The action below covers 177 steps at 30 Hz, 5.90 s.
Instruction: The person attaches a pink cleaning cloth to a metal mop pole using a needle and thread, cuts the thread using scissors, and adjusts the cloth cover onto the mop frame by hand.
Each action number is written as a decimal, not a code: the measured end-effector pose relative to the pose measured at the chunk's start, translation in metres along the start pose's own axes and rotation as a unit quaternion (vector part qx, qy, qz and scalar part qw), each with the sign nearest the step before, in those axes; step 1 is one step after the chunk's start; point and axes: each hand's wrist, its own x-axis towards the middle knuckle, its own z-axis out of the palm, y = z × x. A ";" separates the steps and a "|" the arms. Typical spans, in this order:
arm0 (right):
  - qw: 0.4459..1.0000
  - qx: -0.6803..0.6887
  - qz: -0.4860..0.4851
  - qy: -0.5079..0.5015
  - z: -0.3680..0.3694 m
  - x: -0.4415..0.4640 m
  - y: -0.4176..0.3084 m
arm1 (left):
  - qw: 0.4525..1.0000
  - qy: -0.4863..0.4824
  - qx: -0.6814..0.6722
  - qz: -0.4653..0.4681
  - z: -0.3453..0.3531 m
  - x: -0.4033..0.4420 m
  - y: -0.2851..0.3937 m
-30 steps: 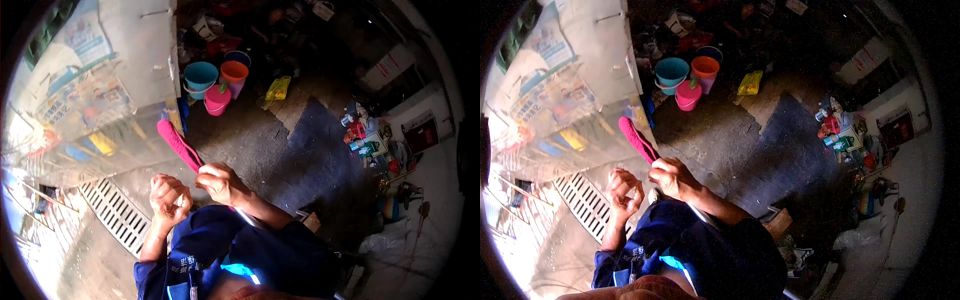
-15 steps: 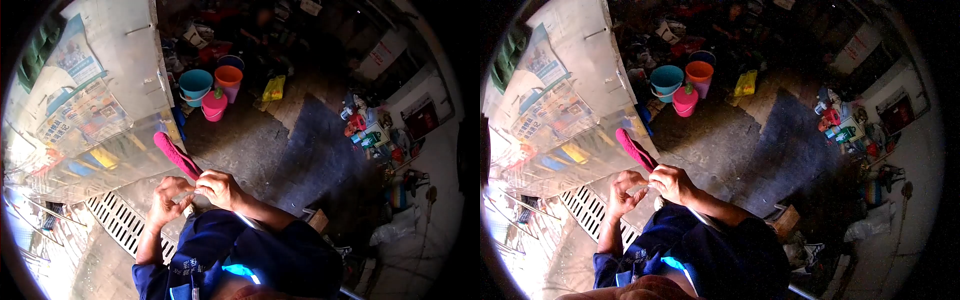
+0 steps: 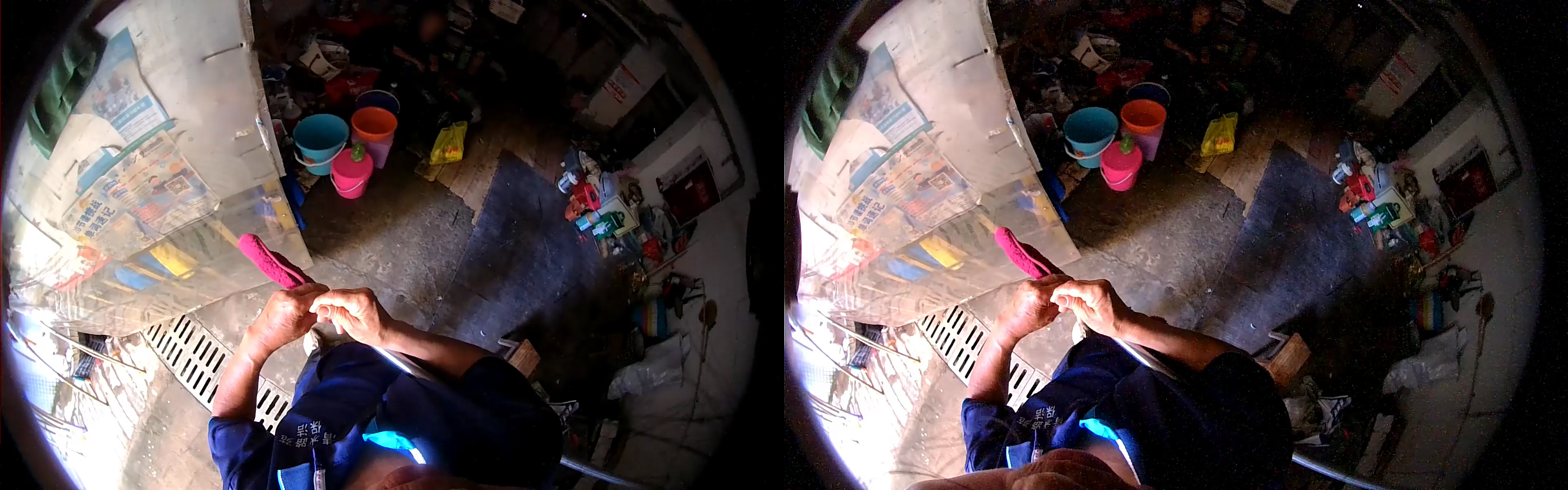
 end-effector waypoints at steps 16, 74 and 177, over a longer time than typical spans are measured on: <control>0.988 -0.086 -0.127 -0.011 -0.002 -0.005 0.003 | 0.999 0.024 0.028 0.014 0.008 0.004 -0.006; 0.991 -0.040 0.021 0.126 0.006 0.005 0.005 | 0.885 0.335 -0.191 -0.262 0.061 -0.041 0.016; 0.991 -0.127 -0.035 0.011 -0.028 0.005 0.022 | 0.854 0.244 -0.360 -0.285 0.053 -0.033 0.001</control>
